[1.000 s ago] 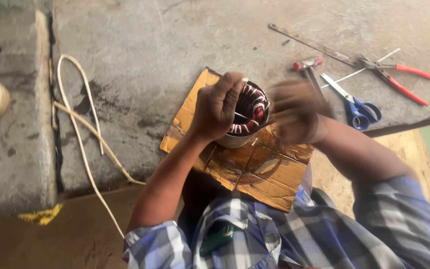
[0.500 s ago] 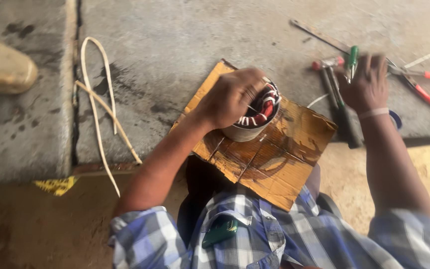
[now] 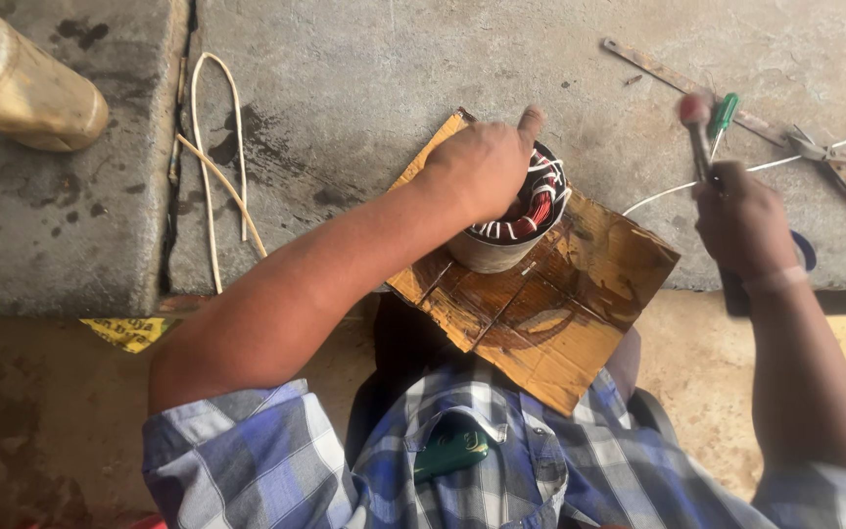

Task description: The person repeatedly inserts a white insulated wire into the slots of a cylindrical stator core and taps it down with a small hammer. The person rotates the stator as needed and continues the same insertion and tapping sequence throughout the clip.

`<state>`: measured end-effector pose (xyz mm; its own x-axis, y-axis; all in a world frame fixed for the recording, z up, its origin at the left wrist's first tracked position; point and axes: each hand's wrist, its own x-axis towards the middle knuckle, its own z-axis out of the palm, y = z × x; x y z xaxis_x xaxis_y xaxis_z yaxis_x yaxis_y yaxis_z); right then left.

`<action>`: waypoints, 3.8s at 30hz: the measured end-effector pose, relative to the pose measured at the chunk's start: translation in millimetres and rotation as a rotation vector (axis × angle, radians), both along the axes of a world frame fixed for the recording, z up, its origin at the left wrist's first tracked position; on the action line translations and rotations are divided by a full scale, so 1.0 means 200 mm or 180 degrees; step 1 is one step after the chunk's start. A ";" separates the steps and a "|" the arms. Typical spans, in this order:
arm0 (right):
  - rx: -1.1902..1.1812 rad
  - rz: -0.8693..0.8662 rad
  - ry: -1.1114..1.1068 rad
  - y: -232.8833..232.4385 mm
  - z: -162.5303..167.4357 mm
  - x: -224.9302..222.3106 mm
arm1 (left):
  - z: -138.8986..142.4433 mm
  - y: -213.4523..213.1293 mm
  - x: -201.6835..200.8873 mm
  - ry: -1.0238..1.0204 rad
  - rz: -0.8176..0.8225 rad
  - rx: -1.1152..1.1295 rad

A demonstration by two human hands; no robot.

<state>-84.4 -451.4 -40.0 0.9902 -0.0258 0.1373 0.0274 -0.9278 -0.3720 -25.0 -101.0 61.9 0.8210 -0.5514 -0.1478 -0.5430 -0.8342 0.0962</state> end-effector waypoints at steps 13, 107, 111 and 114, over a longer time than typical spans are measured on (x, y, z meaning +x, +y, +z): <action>0.0745 0.1912 -0.1062 0.45 0.30 -0.57 | -0.04 -0.05 0.04 -0.0225 0.0224 -0.0308; -0.2178 0.2182 0.0913 1.27 1.30 0.17 | -0.54 -0.12 -0.42 -0.1312 -0.0628 -0.2978; -0.3226 0.0657 0.2614 1.08 1.09 0.11 | -0.54 -0.11 -0.43 -0.1473 -0.0910 -0.2313; -0.3310 0.0777 0.1921 0.84 1.01 0.06 | -0.55 -0.13 -0.45 -0.1403 -0.0610 -0.3024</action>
<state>-72.4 -283.0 162.9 0.8656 0.0175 -0.5004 0.3218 -0.7851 0.5292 -114.1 -127.8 -48.8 0.5844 -0.4101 0.7002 -0.8029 -0.4172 0.4257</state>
